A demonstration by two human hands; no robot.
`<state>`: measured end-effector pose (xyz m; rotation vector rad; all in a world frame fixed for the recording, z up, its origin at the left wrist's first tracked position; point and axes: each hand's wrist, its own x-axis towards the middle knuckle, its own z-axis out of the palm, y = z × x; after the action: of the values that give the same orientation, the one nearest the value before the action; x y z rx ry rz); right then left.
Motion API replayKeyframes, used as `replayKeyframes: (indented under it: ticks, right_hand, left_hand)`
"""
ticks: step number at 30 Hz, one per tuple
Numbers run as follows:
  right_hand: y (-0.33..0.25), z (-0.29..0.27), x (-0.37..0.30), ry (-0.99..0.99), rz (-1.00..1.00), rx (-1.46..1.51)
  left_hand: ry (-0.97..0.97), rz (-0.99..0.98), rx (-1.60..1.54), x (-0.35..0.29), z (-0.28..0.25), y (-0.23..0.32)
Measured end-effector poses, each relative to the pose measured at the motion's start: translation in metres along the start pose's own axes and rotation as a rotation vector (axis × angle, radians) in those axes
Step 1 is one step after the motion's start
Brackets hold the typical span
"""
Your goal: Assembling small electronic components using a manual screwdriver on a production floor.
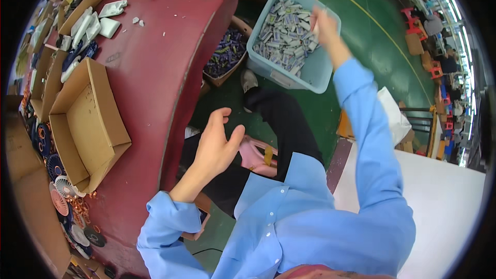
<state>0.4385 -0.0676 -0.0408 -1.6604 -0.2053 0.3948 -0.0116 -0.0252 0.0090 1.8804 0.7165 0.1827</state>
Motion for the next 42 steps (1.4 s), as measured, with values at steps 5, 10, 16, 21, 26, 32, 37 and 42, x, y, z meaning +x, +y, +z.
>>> replayKeyframes:
  ticks: [5,10,16,21,26,32,37,42]
  right_hand:
    - [0.2,-0.007,-0.183,0.145,-0.218,-0.625]
    - [0.177,0.036,-0.218,-0.115,-0.178,-0.684]
    - [0.19,0.019,-0.177,-0.004,-0.003,-0.443]
    - [0.197,0.008,-0.152,0.056,-0.055,-0.576]
    - [0.186,0.011,-0.142,0.1,-0.042,-0.786]
    - [0.201,0.017,-0.127,0.106,0.036,-0.839]
    - [0.254,0.011,-0.075,0.204,0.077,-0.667]
    - [0.307,-0.041,-0.006,0.19,0.071,-0.662]
  left_hand:
    - [-0.099,0.021,0.063,0.004,0.002,0.015]
    - [-0.164,0.033,0.114,-0.004,0.004,0.008]
    - [-0.221,0.014,0.174,-0.001,0.008,0.009]
    - [-0.254,0.017,0.192,0.002,0.008,0.01]
    - [-0.306,0.141,0.455,0.001,0.001,0.005]
    - [-0.342,0.157,0.796,-0.002,-0.001,-0.005]
    - [-0.341,0.14,0.792,0.009,-0.003,-0.001]
    - [-0.479,-0.043,0.832,0.025,-0.005,0.006]
